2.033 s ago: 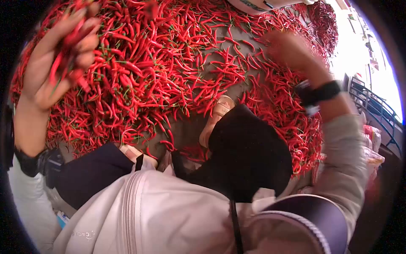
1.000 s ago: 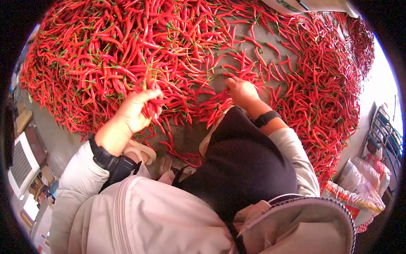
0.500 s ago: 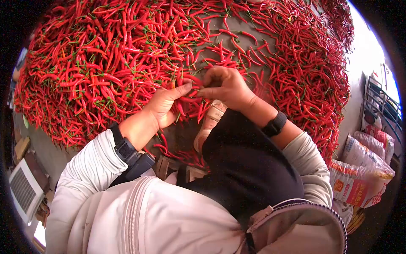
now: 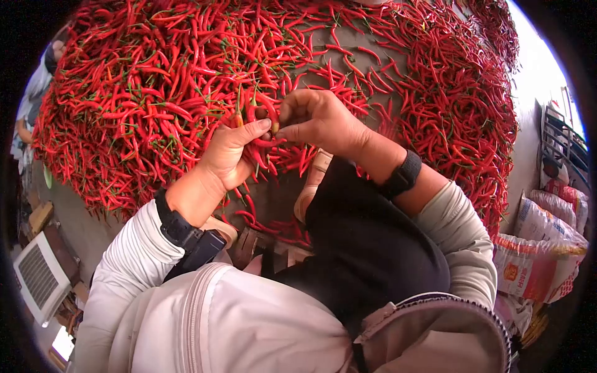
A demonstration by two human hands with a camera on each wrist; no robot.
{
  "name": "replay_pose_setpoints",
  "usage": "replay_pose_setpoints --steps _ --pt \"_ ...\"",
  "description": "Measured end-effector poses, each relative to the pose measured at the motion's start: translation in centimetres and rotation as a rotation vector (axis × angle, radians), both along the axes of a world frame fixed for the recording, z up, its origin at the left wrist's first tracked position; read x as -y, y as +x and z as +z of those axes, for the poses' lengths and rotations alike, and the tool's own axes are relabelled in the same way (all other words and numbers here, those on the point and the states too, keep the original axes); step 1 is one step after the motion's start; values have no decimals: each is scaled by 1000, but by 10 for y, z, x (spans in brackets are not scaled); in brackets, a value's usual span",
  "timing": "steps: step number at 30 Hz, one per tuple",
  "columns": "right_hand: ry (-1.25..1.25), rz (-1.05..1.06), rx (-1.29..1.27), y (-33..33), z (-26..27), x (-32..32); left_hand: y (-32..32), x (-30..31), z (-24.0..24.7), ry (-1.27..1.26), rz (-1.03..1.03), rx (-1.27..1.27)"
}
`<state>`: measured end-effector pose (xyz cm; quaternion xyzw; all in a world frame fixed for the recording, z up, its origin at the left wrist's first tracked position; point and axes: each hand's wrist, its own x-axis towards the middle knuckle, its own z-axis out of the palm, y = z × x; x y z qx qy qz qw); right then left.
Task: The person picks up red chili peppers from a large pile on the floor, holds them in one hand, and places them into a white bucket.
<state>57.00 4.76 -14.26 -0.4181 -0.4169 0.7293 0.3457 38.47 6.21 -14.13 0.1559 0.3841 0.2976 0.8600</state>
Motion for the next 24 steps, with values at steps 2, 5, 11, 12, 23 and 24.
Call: replay_pose_setpoints --steps 2,5,11,12,23,24 --pt "8 7 -68 -1 -1 -3 1 3 9 39 30 -8" --pt "16 93 -14 -3 -4 -6 -2 5 13 17 41 -25" --pt "174 136 234 3 -7 -15 2 -16 -8 -134 52 49" --pt "129 65 127 10 -13 -20 0 -25 -14 -124 55 59" --pt "457 519 1413 40 -151 44 -67 -55 -15 -145 28 -15" --pt "448 520 1423 49 -148 46 -66 -51 -16 -148 118 -87"
